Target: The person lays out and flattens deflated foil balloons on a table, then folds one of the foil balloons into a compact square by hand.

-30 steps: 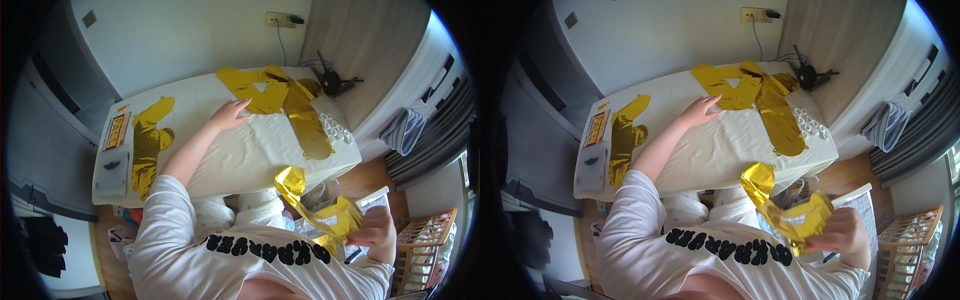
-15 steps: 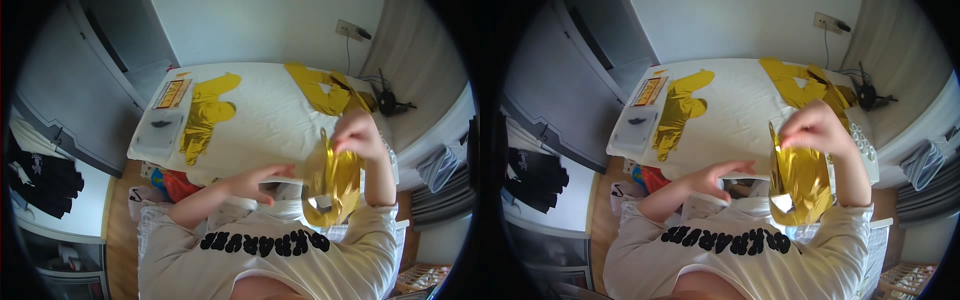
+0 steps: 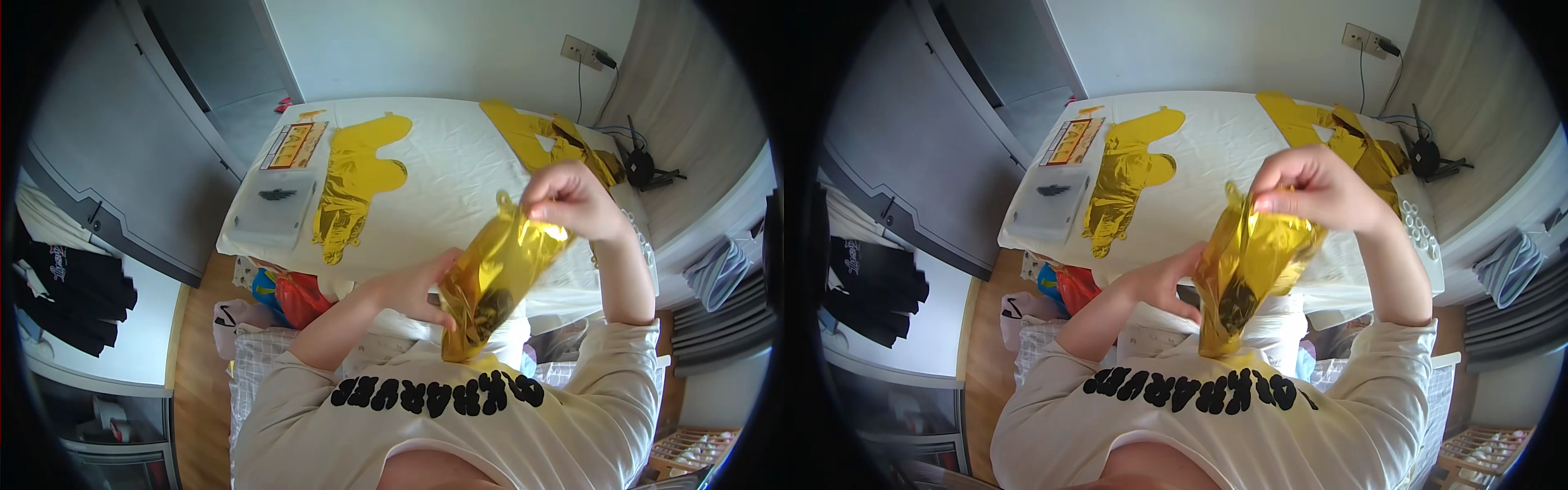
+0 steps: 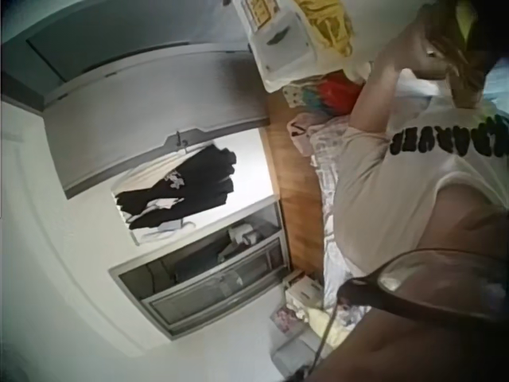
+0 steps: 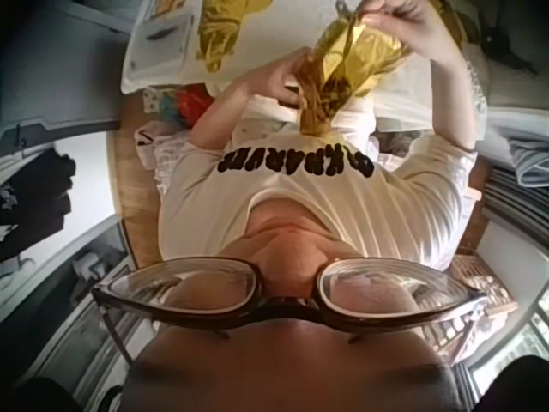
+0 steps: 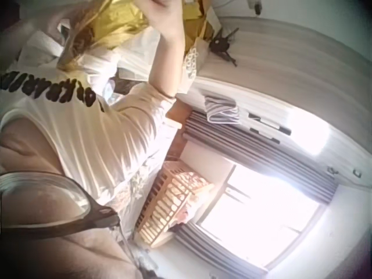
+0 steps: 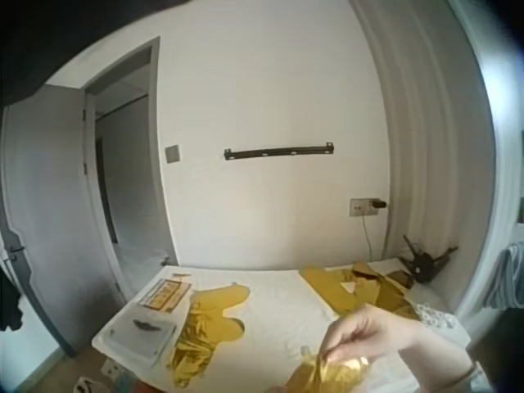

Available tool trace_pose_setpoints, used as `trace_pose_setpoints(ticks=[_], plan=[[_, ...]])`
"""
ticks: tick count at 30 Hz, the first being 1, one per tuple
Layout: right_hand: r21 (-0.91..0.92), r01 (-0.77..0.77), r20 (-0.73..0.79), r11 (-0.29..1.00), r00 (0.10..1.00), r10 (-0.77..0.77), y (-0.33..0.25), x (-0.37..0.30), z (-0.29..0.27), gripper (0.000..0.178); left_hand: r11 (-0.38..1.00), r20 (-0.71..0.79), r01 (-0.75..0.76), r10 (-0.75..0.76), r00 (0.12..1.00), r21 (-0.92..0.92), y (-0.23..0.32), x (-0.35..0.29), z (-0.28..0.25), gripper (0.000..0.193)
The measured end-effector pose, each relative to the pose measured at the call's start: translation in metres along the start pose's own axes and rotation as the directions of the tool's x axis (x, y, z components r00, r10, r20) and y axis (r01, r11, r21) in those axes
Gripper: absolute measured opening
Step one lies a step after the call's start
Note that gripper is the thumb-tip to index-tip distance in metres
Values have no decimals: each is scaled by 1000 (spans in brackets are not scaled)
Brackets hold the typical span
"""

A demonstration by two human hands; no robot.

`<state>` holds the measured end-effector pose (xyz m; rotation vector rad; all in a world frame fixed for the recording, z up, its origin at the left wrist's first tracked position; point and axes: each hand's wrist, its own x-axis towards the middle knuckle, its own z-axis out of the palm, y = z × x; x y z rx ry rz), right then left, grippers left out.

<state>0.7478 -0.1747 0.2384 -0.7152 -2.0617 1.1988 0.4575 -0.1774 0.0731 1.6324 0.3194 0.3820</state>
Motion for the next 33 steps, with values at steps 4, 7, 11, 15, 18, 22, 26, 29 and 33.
trace_pose_setpoints(ticks=[4,7,11,15,18,22,26,29,33], plan=[[-176,-168,-125,970,981,147,39,30,-29,25,992,-188,-110,120,975,62,-11,2,-22,103],[-277,-282,-205,918,951,230,81,57,-55,28,988,-272,153,-152,950,-18,6,8,-49,102],[-924,-308,-365,227,886,-286,173,81,-50,42,839,-493,257,16,870,480,-43,24,-107,100],[-869,-369,-315,329,926,207,159,62,67,46,724,-662,511,-101,743,464,-43,26,-120,105],[-846,-362,-287,391,928,238,159,19,102,48,556,-645,572,-81,760,603,-44,36,-115,106],[-824,-445,-375,350,892,252,199,-14,97,55,333,-572,487,240,784,808,-57,28,-101,90],[-804,-489,-415,338,869,270,222,-16,97,61,453,-568,348,576,588,821,-62,-23,-81,56],[-674,-640,-599,369,766,234,216,4,116,67,629,-757,423,571,317,652,-70,-88,-65,38],[-784,-329,-462,526,876,-140,189,53,165,51,539,-803,628,538,257,562,-91,-144,-44,40]])
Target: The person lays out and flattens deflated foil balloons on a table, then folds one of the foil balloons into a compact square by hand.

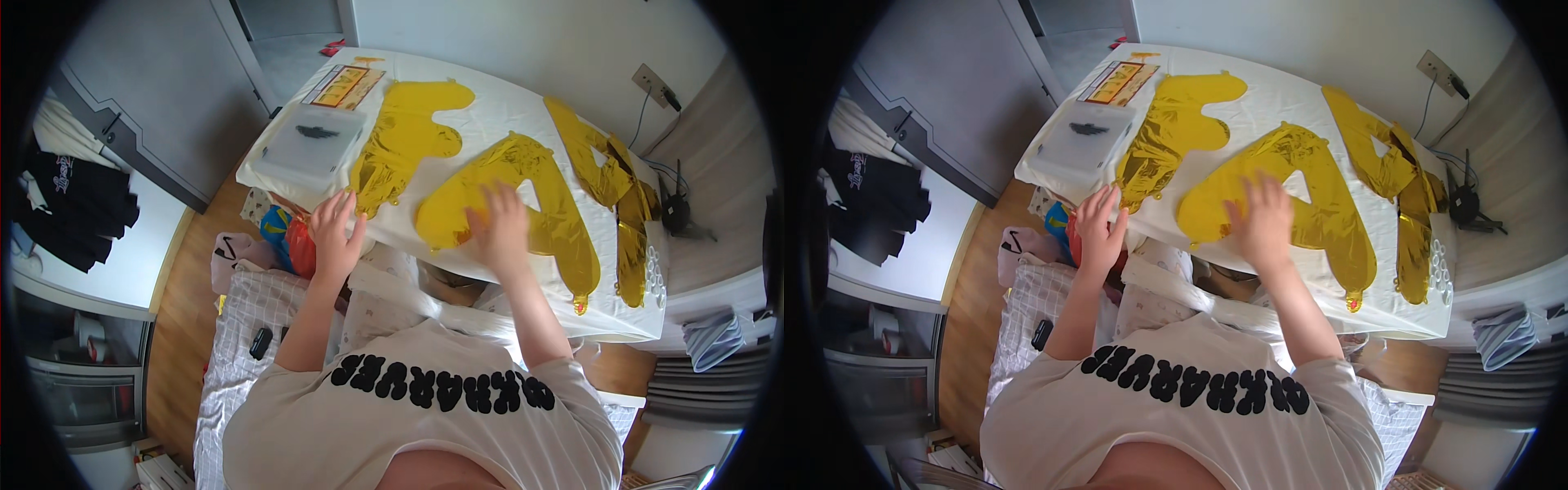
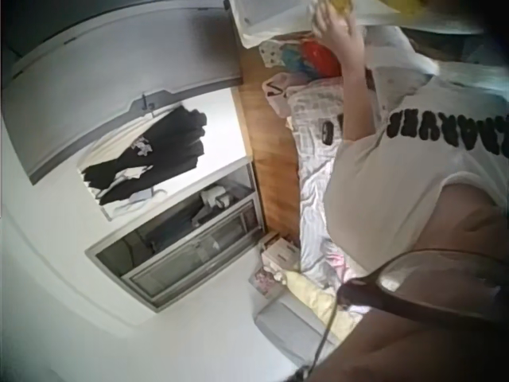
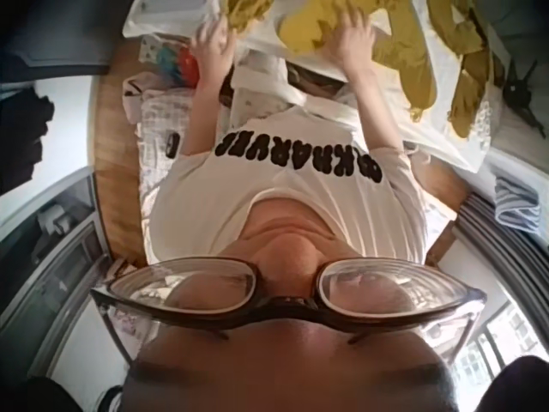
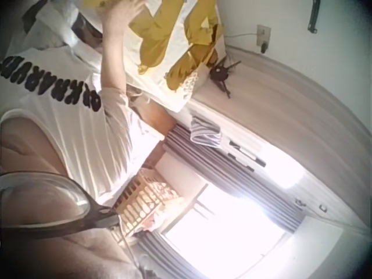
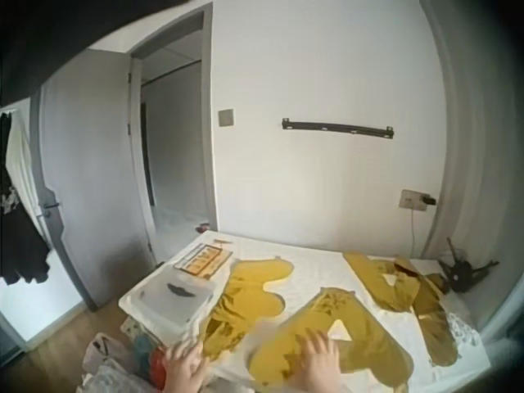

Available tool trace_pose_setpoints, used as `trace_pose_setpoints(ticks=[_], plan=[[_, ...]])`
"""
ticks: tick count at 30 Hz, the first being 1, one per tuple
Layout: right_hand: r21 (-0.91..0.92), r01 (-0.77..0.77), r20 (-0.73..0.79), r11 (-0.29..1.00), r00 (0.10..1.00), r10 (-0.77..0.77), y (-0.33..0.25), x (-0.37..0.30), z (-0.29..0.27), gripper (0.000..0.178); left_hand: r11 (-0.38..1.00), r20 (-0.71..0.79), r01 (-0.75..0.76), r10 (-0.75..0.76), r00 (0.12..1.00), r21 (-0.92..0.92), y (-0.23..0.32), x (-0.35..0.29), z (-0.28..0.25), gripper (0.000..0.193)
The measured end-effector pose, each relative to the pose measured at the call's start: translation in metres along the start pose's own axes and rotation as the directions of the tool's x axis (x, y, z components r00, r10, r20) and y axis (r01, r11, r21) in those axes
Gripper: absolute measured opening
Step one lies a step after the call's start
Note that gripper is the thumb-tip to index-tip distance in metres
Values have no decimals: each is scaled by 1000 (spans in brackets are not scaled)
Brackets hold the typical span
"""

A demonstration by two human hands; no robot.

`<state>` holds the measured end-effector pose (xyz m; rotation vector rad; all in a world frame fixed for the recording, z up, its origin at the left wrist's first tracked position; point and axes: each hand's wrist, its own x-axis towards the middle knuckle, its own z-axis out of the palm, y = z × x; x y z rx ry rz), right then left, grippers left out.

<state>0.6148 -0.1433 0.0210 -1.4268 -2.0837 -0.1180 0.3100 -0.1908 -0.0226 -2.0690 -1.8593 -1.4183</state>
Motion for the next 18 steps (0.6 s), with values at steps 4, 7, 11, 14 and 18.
trace_pose_setpoints(ticks=[4,7,11,14,18], plan=[[383,344,11,857,926,-377,-82,27,33,42,970,129,24,-57,990,244,-12,-28,-8,49],[363,433,-11,825,887,-461,-113,29,61,39,986,149,-18,-7,989,166,-15,-34,-9,48],[365,373,83,853,900,-429,-118,23,79,25,997,58,-15,11,998,81,-26,-42,-14,45],[344,379,41,859,908,-417,-115,25,83,17,898,158,344,-311,937,-276,-32,-49,-17,36],[548,84,146,832,970,-194,-124,27,65,13,496,456,678,-503,734,-543,-36,-32,-13,42]])
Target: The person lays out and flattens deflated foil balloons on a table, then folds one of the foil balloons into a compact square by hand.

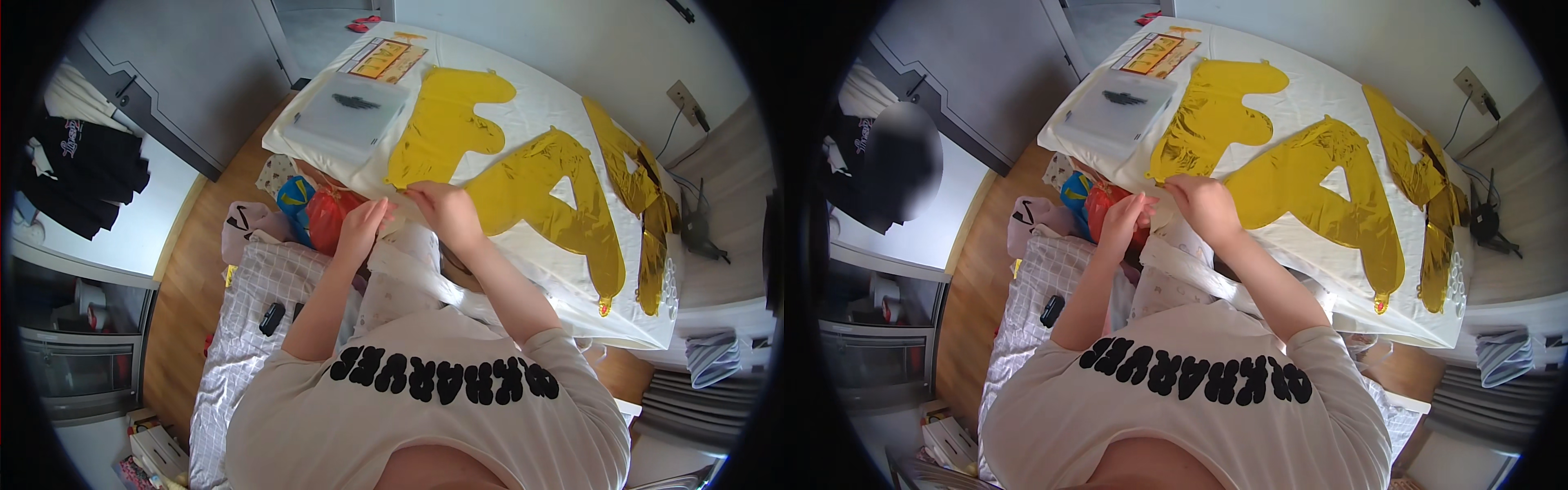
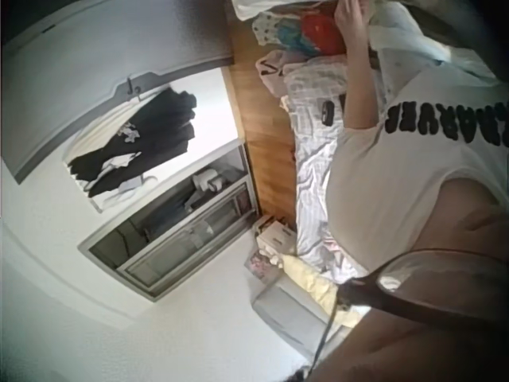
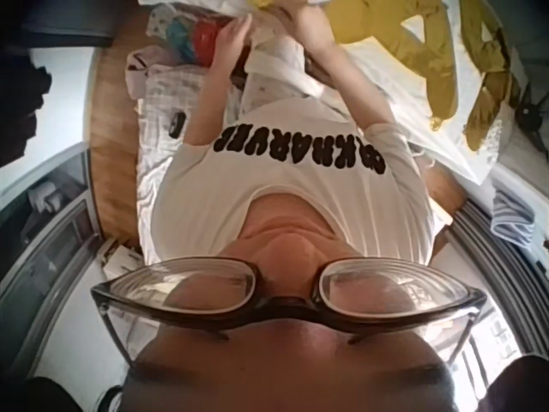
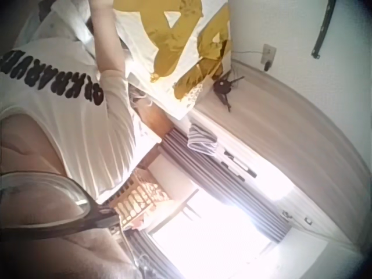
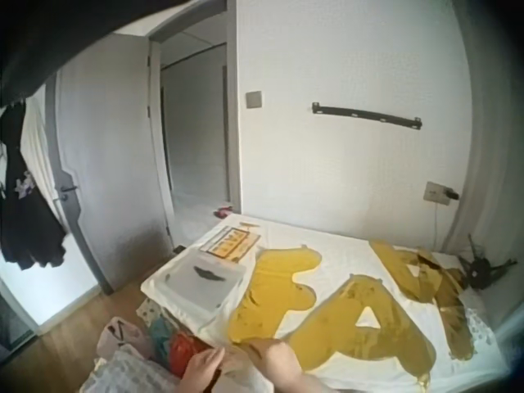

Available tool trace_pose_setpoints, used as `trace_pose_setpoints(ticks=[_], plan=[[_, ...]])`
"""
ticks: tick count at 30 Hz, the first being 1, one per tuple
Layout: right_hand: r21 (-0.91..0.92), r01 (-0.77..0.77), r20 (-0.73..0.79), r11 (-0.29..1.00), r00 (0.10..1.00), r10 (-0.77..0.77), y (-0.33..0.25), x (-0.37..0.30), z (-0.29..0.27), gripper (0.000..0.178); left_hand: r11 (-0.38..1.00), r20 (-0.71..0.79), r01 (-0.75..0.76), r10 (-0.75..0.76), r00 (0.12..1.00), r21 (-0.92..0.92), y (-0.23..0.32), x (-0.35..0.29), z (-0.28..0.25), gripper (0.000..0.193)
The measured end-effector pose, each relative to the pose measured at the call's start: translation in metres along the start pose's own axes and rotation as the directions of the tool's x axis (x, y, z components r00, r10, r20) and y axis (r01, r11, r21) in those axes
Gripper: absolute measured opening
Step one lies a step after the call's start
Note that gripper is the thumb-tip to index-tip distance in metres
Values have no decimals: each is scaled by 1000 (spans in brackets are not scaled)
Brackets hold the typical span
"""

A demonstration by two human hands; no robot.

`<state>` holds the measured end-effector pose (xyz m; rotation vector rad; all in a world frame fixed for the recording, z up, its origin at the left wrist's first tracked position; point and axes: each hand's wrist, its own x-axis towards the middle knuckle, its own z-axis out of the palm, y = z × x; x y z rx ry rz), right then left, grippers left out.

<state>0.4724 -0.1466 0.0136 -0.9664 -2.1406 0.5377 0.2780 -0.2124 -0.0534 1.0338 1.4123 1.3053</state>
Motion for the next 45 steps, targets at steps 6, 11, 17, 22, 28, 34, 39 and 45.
trace_pose_setpoints(ticks=[6,11,17,22,28,34,39,45], plan=[[382,-271,66,883,962,266,6,6,-2,14,966,109,250,-242,964,-65,41,9,21,52],[478,-327,121,815,944,307,9,9,-7,15,950,111,295,-285,952,-96,47,14,25,57],[536,-414,173,736,907,384,15,14,-6,14,997,-89,-45,40,995,-64,34,12,29,35],[440,-223,3,870,969,247,19,11,0,22,958,61,-278,282,958,-65,26,15,21,21],[350,-97,-29,932,993,114,24,11,-5,17,757,211,-619,583,784,210,26,25,6,18],[203,16,61,979,998,-29,8,3,-12,12,748,143,-613,598,789,253,28,29,8,14],[222,-19,47,975,999,9,8,1,-8,14,780,99,-569,564,820,261,31,22,14,16],[349,-310,142,884,950,277,14,6,-8,17,632,43,-668,713,700,392,30,19,17,31]])
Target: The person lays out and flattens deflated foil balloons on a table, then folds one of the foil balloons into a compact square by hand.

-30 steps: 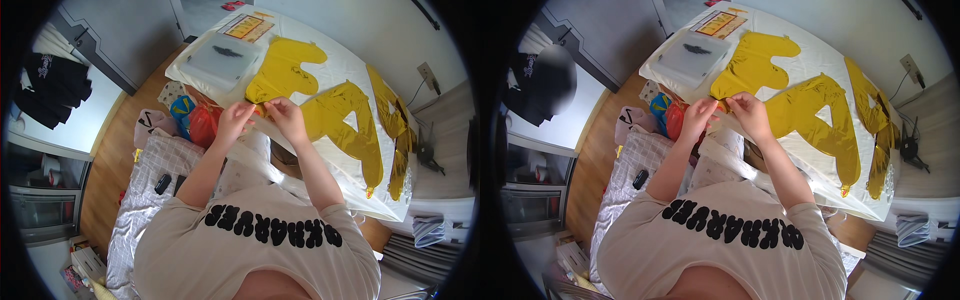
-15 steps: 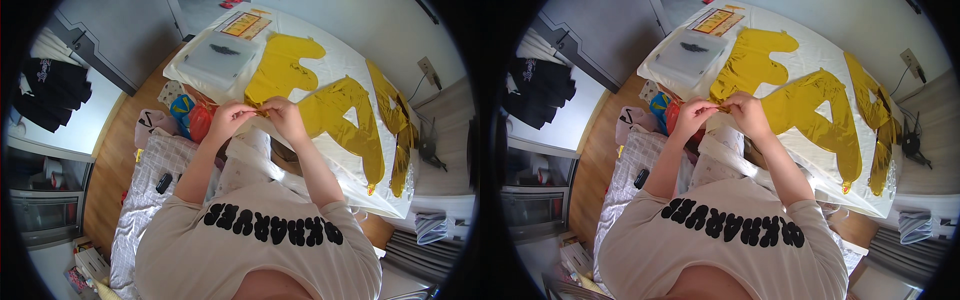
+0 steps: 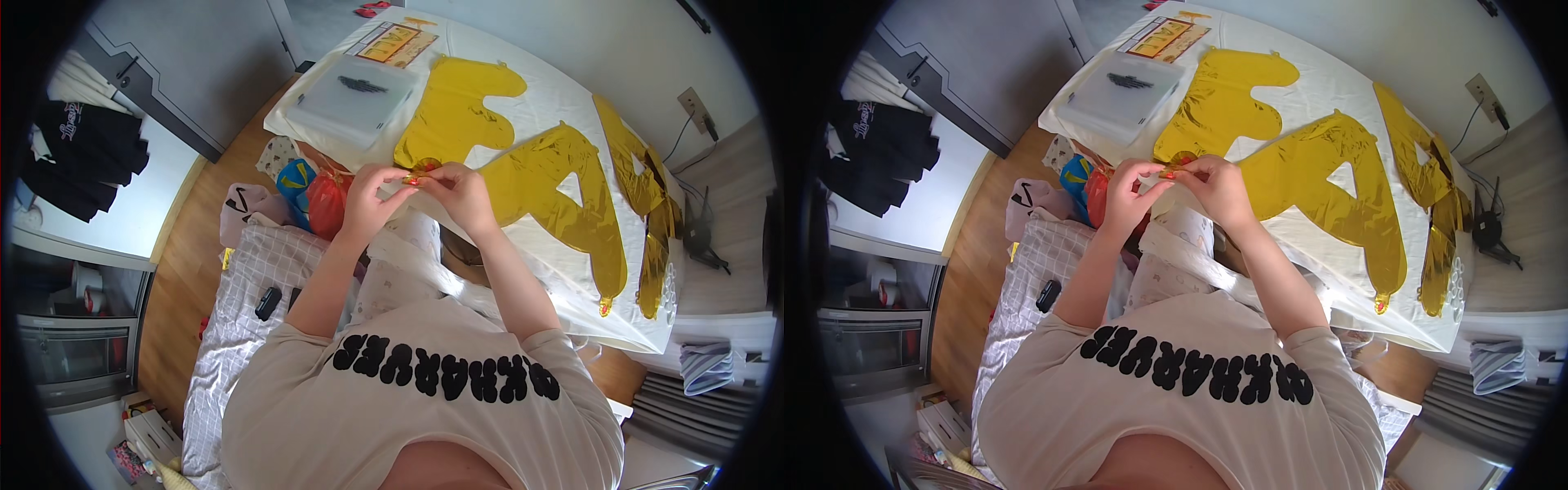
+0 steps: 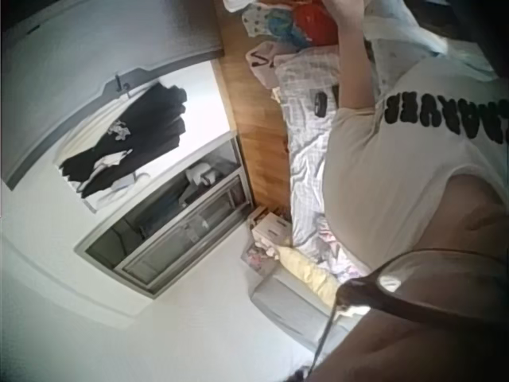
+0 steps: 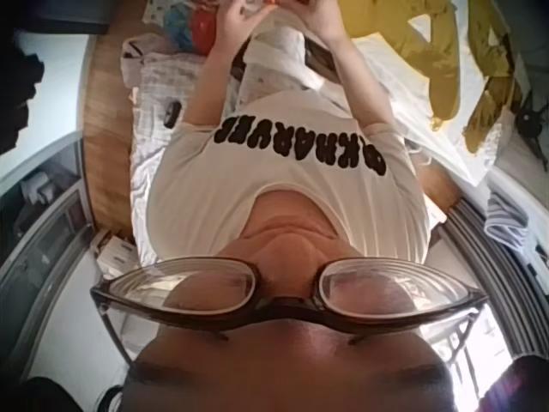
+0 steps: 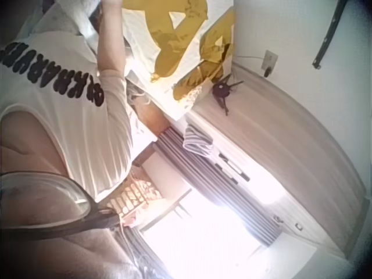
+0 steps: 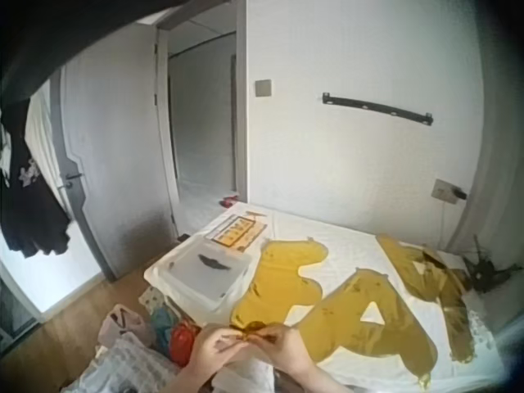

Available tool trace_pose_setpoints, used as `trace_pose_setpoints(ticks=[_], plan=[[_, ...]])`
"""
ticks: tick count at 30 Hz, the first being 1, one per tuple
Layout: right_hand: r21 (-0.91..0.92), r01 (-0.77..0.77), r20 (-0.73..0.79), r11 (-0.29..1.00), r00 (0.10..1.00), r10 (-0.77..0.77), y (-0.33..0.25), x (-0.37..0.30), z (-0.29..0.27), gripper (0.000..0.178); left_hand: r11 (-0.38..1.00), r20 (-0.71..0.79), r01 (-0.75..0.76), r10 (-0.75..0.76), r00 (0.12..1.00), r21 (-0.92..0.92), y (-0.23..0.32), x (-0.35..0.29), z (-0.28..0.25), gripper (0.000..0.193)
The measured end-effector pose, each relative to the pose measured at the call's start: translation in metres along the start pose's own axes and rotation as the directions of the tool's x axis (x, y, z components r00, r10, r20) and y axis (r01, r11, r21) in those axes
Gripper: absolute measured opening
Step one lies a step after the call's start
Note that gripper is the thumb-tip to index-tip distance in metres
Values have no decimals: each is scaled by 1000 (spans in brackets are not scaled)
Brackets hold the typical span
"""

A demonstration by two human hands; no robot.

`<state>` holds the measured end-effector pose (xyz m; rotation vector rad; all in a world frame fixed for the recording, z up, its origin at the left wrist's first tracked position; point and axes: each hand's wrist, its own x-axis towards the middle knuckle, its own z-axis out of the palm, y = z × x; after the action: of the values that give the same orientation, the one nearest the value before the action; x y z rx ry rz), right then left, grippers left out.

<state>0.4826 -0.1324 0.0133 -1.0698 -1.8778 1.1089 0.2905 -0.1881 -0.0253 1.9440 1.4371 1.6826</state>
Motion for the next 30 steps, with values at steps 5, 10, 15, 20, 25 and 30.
trace_pose_setpoints(ticks=[5,10,15,20,25,30], plan=[[46,-67,-5,997,998,68,-6,2,-2,20,1000,-41,18,-18,999,14,-8,-5,5,32],[69,61,-87,996,995,-55,14,5,7,24,981,-32,188,-189,981,-48,-22,-12,11,31],[52,55,-163,997,985,-46,5,5,7,21,975,12,212,-212,977,-68,-29,-17,5,31],[103,58,-152,993,988,-42,-4,3,6,19,984,-13,100,-103,995,-147,-31,-17,9,39],[60,143,-74,988,988,-139,-3,4,3,21,958,-101,-109,140,985,264,-1,-2,6,55],[11,109,29,994,994,-109,-10,0,-4,24,922,5,-138,146,989,362,-11,-7,-3,34]])
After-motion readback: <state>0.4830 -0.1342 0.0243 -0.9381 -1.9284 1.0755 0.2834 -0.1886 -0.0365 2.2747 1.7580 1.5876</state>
